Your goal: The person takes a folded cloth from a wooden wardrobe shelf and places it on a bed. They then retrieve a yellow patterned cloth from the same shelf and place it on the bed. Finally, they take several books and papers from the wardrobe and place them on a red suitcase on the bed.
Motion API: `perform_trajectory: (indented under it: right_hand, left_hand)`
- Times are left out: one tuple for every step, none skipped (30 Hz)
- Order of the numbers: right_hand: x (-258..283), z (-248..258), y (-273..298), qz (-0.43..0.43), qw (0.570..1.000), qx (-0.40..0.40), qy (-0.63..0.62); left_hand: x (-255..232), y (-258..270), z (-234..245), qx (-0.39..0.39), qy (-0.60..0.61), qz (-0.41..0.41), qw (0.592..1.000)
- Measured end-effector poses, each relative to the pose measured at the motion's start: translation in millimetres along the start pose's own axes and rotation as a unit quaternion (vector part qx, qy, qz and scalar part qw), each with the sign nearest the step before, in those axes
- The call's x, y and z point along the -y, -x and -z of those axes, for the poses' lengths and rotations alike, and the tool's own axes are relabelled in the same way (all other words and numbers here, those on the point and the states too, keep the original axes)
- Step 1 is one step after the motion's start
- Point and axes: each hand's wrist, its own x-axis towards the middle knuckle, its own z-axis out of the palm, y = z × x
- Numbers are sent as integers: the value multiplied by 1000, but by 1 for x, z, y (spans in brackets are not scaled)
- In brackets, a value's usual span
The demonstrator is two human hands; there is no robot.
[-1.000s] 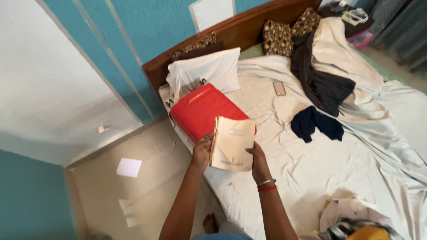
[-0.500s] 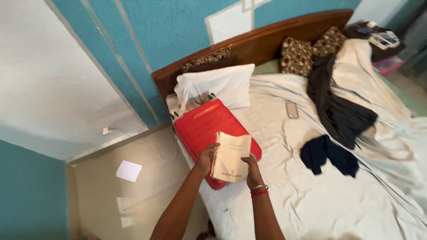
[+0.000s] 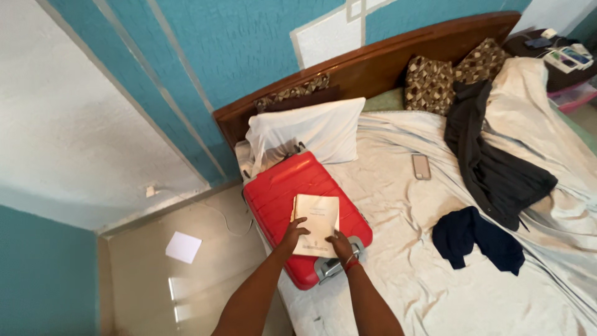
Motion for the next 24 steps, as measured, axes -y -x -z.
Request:
perform_trajectory:
  right_hand:
    - [-4, -2, 2, -12, 996, 0, 92]
    - [-9, -3, 6, 20, 994, 6, 106]
    - [-13, -1, 8, 55, 991, 9, 120]
    - [-15, 1, 9, 89, 987, 13, 134]
    - [-17, 0, 10, 78, 993, 7, 89]
    - [-20, -1, 11, 67, 997, 0, 45]
    - [-23, -3, 16, 54, 998, -6, -1]
    - [-25, -5, 21, 50, 999, -7, -17]
    - [-24, -7, 21, 49, 998, -8, -32]
    - [-23, -8, 24, 48, 998, -8, -47]
    - [-22, -10, 26, 26, 999, -20, -9]
    - [-20, -9, 29, 5, 999, -32, 29]
    - [-20, -10, 33, -18, 997, -42, 68]
    - [-19, -13, 35, -15, 987, -93, 133]
    - [-17, -17, 35, -10, 970, -141, 196]
    - [-16, -23, 37, -3, 947, -189, 259]
    - [-17, -30, 40, 33, 950, -196, 243]
    - [-16, -38, 43, 69, 950, -203, 226]
    - [-12, -48, 44, 105, 949, -209, 209]
    - [-6, -60, 46, 119, 953, -198, 197]
    - [2, -73, 47, 135, 956, -184, 185]
    - [10, -84, 48, 151, 958, -171, 173]
    - [19, -94, 48, 180, 950, -173, 186]
    - [27, -104, 48, 210, 941, -176, 199]
  left_hand:
    - [4, 4, 3, -7, -80, 26, 996]
    - [10, 11, 6, -11, -70, 21, 997]
    - [16, 17, 7, -12, -60, 15, 998]
    - [20, 21, 8, -12, -50, 8, 999]
    - [23, 25, 10, -6, -44, 1, 999]
    - [25, 28, 12, 0, -37, -5, 999]
    - [29, 32, 15, 6, -32, -10, 999]
    - [32, 37, 17, 6, -36, -2, 999]
    - [32, 37, 20, 5, -40, 3, 999]
    - [33, 39, 22, 4, -44, 8, 999]
    - [32, 40, 24, 9, -20, -3, 1000]
    - [30, 42, 28, 9, -7, -10, 1000]
    - [30, 46, 33, 3, 4, -5, 1000]
    - [28, 50, 38, -15, 5, 22, 1000]
    - [27, 55, 42, -34, 4, 64, 997]
    - [25, 59, 43, -47, 4, 93, 995]
    - [23, 64, 47, -52, 7, 86, 995]
    - [19, 68, 51, -53, 8, 71, 996]
    - [15, 71, 56, -55, 13, 45, 997]
    - [9, 74, 61, -58, 35, 21, 997]
    - [3, 76, 67, -61, 58, -4, 996]
    - [-3, 79, 73, -65, 80, -30, 994]
    - [-11, 82, 81, -72, 80, -33, 994]
    - [-18, 85, 90, -80, 81, -36, 993]
